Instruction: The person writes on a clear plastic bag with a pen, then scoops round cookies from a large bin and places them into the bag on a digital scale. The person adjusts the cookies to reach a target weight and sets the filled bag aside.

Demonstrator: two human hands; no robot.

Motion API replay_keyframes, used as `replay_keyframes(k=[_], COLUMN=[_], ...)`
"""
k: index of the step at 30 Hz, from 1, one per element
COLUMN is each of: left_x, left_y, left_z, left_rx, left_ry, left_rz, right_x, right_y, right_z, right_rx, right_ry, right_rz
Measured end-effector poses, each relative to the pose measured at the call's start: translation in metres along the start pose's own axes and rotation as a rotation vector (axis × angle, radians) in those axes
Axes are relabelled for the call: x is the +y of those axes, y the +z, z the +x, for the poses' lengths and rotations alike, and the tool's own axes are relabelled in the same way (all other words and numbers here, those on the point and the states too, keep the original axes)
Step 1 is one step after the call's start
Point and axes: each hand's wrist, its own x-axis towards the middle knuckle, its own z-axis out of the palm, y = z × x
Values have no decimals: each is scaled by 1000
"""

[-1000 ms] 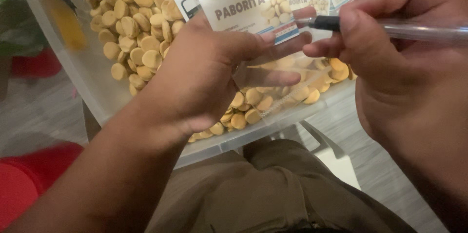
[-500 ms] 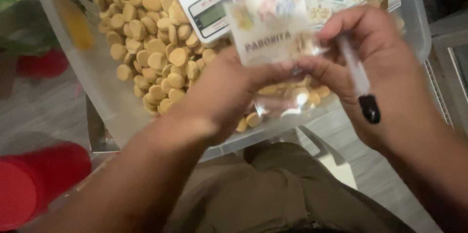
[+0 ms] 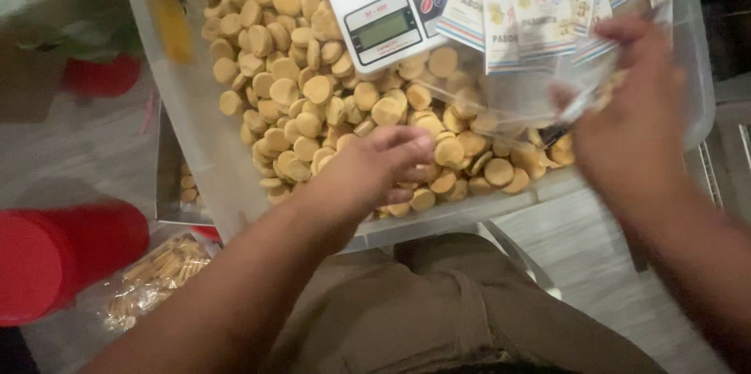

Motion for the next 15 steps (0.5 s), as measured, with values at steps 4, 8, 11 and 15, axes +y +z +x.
replay_keyframes(k=[4,8,11,15], left_x=[-12,-31,-39,-37], left_y=[6,10,5,0], left_z=[-4,-5,-13,-27], left_rx=[-193,-233,-163,-113], left_ry=[41,52,38,-212], left_rz=[-111,-202,-216,-371], right_x=[-31,-54,-57,-56], right_y=[27,37,38,42], right_z=[-19,-28,-27,-27], right_rx=[-143,-420,-545,-592], right_ry=[-327,-131,-158,-219], right_rz=[-270,-291,-214,-218])
